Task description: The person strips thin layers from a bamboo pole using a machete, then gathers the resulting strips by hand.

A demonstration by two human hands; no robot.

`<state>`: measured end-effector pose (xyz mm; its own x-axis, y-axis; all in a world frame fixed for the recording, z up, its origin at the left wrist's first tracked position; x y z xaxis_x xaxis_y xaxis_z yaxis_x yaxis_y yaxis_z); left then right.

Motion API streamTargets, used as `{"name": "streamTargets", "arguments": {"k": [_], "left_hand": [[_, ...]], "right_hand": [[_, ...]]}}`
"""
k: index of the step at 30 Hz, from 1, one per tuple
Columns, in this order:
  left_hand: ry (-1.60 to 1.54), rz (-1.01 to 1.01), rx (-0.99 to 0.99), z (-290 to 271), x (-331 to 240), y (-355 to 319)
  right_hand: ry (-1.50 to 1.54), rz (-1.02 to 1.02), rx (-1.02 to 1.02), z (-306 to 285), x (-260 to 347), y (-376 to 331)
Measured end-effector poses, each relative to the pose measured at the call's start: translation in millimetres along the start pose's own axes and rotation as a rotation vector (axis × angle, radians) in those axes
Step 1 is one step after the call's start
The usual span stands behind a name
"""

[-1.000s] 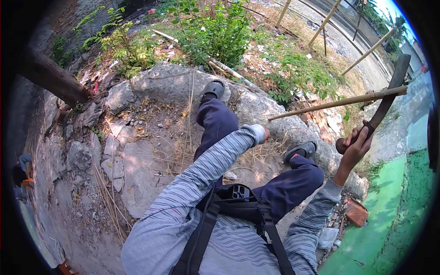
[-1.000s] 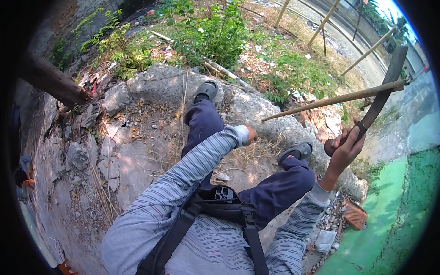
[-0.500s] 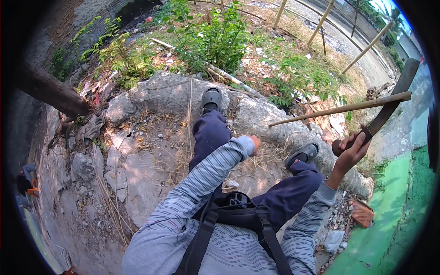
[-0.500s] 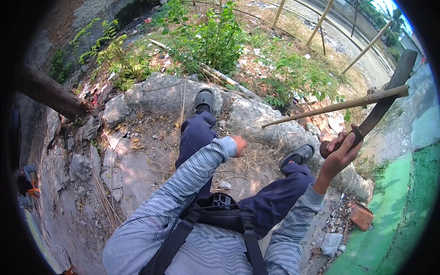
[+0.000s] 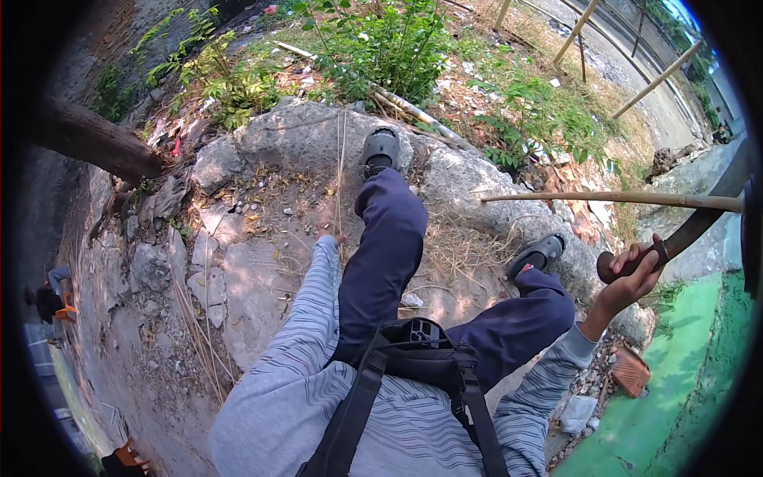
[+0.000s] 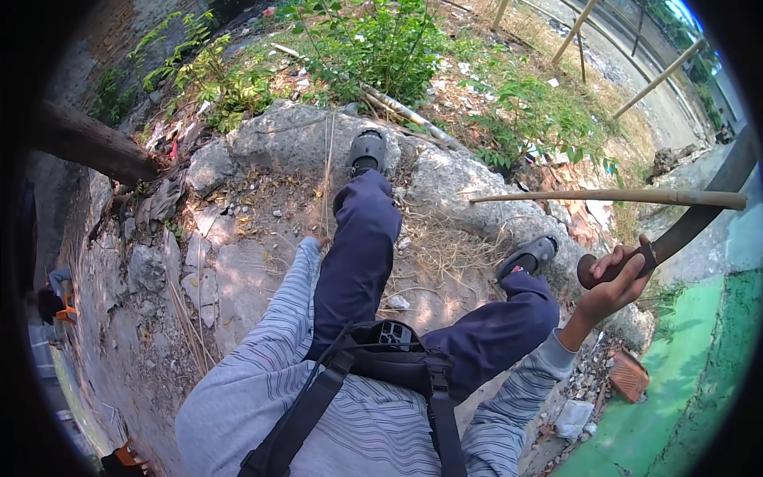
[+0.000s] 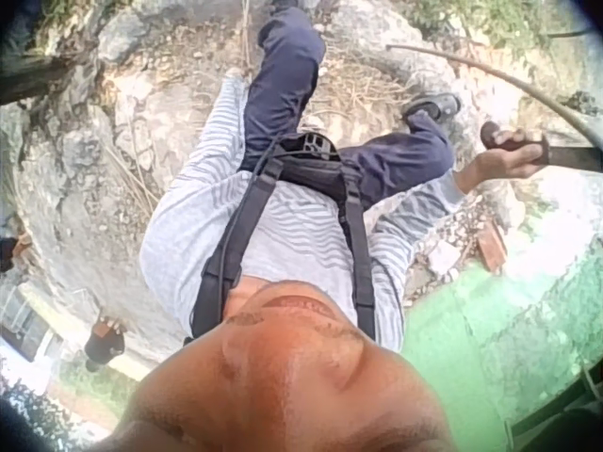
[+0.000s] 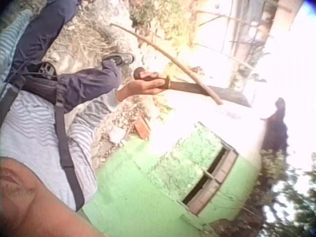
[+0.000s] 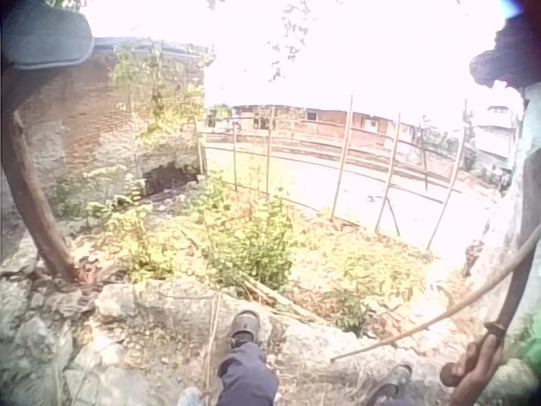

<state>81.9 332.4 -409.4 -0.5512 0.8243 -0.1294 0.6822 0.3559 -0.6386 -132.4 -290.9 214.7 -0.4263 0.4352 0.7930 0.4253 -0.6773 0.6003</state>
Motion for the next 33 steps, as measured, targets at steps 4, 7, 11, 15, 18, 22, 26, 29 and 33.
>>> {"name": "streamTargets", "arguments": {"k": [4, 7, 11, 15, 18, 22, 26, 29, 33], "left_hand": [[-0.056, -0.083, 0.246, 84.7, 24.7, -56.2], [-0.088, -0.121, 0.271, 82.7, 37.8, -65.1], [-0.107, -0.136, 0.291, 80.8, 38.8, -68.7], [-0.117, -0.143, 0.316, 86.8, 34.6, -70.6], [-0.121, -0.146, 0.33, 91.7, 32.1, -72.6], [-0.119, -0.157, 0.344, 97.5, 36.3, -74.5], [-0.118, -0.175, 0.362, 105.2, 44.7, -79.3], [-0.117, -0.182, 0.37, 108.6, 46.7, -81.2], [-0.108, -0.189, 0.372, 108.2, 46.9, -78.2]], "right_hand": [[-0.046, -0.006, 0.016, -10.3, 3.2, -3.3], [-0.027, -0.005, 0.009, -12.3, 1.8, -6.7], [-0.052, -0.002, -0.031, -19.9, 2.3, -10.8], [-0.019, 0.012, -0.029, -18.3, 0.5, -10.2], [-0.017, 0.014, -0.018, -19.6, -1.1, -9.7], [-0.031, 0.018, -0.023, -18.6, -0.4, -8.6], [-0.042, 0.012, -0.024, -15.7, -1.3, -7.4], [-0.045, 0.011, -0.028, -13.8, -0.6, -6.3], [-0.041, 0.004, -0.036, -11.7, 0.0, -5.8]]}}
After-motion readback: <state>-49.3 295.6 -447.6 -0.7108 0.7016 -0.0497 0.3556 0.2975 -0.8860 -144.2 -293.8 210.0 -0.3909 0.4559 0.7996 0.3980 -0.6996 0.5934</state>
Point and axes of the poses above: each hand's wrist, its own y-axis towards the middle knuckle, its own z-axis out of the palm, x = y × z, the point moved 7 cm from there along y, towards the middle knuckle, and after that the axes turned 5 degrees about -z, right-handed, at the moved point
